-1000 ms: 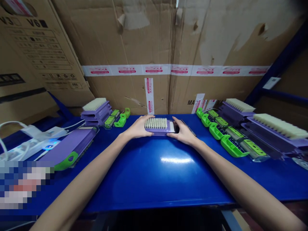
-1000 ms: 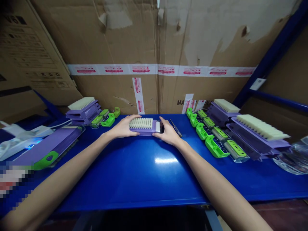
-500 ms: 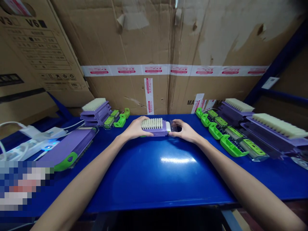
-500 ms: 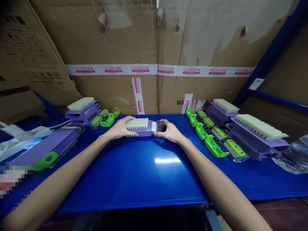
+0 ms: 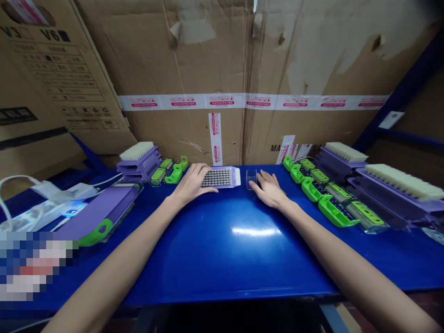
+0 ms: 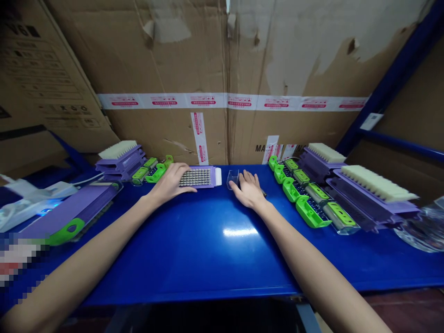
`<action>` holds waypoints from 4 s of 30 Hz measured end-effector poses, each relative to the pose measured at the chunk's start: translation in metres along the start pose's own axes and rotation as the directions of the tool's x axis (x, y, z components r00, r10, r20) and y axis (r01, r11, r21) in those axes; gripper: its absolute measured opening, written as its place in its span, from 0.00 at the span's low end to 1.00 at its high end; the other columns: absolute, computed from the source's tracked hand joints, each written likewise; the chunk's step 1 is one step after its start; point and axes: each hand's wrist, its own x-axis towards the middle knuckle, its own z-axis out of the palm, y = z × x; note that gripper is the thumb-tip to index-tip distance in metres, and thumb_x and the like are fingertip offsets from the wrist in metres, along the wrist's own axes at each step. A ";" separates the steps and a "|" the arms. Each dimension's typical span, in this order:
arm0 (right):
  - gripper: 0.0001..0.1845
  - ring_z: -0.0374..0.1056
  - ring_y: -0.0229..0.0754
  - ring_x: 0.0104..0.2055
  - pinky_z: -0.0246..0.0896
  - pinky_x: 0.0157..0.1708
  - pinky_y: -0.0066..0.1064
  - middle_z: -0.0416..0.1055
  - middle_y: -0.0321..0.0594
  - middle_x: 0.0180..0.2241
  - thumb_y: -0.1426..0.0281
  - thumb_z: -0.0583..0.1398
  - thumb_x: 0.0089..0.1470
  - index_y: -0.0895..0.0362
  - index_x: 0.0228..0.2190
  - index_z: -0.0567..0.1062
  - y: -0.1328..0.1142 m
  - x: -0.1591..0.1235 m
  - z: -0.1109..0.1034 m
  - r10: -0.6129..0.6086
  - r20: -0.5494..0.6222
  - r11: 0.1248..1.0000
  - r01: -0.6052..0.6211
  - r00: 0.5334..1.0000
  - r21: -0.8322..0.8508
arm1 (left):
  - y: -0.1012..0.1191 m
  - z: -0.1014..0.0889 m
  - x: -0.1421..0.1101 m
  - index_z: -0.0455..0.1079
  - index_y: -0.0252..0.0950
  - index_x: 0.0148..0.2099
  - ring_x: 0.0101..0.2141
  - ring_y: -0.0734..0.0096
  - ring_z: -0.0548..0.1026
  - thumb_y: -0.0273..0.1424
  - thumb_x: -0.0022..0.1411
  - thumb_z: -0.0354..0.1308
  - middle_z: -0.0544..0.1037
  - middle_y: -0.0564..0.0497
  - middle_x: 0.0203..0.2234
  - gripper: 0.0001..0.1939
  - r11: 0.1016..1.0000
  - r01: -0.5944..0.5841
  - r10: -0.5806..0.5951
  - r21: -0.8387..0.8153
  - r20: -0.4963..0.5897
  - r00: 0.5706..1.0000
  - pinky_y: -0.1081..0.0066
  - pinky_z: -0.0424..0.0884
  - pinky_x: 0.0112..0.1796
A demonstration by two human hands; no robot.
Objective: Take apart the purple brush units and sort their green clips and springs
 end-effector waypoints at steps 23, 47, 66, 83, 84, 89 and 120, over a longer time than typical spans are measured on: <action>0.20 0.69 0.45 0.35 0.60 0.31 0.32 0.68 0.47 0.38 0.65 0.50 0.59 0.53 0.46 0.76 -0.003 -0.011 -0.040 0.065 -0.335 0.993 -0.096 0.940 -0.076 | 0.054 -0.005 0.052 0.67 0.35 0.52 0.49 0.52 0.68 0.46 0.60 0.53 0.71 0.41 0.47 0.25 0.991 0.023 -0.044 0.134 0.154 0.987 0.56 0.62 0.49; 0.19 0.67 0.41 0.35 0.61 0.35 0.31 0.68 0.43 0.36 0.68 0.53 0.56 0.52 0.46 0.77 -0.020 -0.021 -0.036 -0.258 -0.270 0.964 0.267 0.928 -0.001 | 0.053 0.013 0.074 0.72 0.42 0.49 0.49 0.55 0.72 0.40 0.60 0.55 0.77 0.49 0.47 0.16 0.957 0.286 -0.257 -0.054 0.303 0.918 0.56 0.64 0.50; 0.29 0.74 0.49 0.38 0.62 0.35 0.33 0.77 0.49 0.39 0.72 0.46 0.60 0.59 0.62 0.55 -0.042 -0.027 -0.020 -0.148 0.034 0.989 0.148 0.988 -0.014 | 0.054 0.016 0.072 0.73 0.42 0.51 0.49 0.56 0.71 0.42 0.63 0.51 0.77 0.46 0.45 0.19 0.967 0.248 -0.254 0.055 0.274 0.928 0.59 0.65 0.50; 0.18 0.73 0.54 0.41 0.64 0.34 0.37 0.74 0.54 0.39 0.68 0.50 0.57 0.59 0.45 0.73 0.013 -0.006 -0.032 0.345 -0.033 0.897 -0.340 0.938 -0.284 | 0.062 0.018 0.090 0.72 0.38 0.51 0.46 0.56 0.75 0.36 0.62 0.52 0.78 0.45 0.44 0.17 0.956 0.291 -0.289 0.037 0.281 0.915 0.62 0.68 0.46; 0.18 0.73 0.53 0.40 0.64 0.34 0.37 0.74 0.53 0.39 0.67 0.50 0.58 0.59 0.45 0.73 0.012 -0.007 -0.032 0.342 -0.073 0.894 -0.348 0.937 -0.281 | 0.062 0.019 0.090 0.72 0.39 0.51 0.46 0.56 0.75 0.35 0.62 0.52 0.78 0.45 0.44 0.16 0.957 0.288 -0.287 0.035 0.269 0.920 0.62 0.68 0.45; 0.22 0.69 0.51 0.43 0.63 0.33 0.35 0.72 0.51 0.43 0.63 0.48 0.61 0.58 0.50 0.71 0.002 -0.008 -0.028 0.135 -0.320 0.951 -0.213 0.938 -0.223 | 0.063 0.024 0.090 0.74 0.41 0.47 0.44 0.55 0.76 0.38 0.64 0.51 0.79 0.46 0.41 0.15 0.951 0.306 -0.307 0.034 0.199 0.931 0.61 0.70 0.41; 0.21 0.65 0.52 0.49 0.53 0.45 0.42 0.73 0.47 0.47 0.58 0.50 0.62 0.54 0.47 0.74 -0.019 0.001 -0.005 0.030 -0.274 0.996 -0.052 0.961 -0.074 | 0.036 0.002 0.000 0.70 0.31 0.50 0.46 0.51 0.69 0.48 0.63 0.50 0.74 0.37 0.45 0.26 0.947 0.117 -0.089 0.300 -0.105 0.990 0.53 0.63 0.47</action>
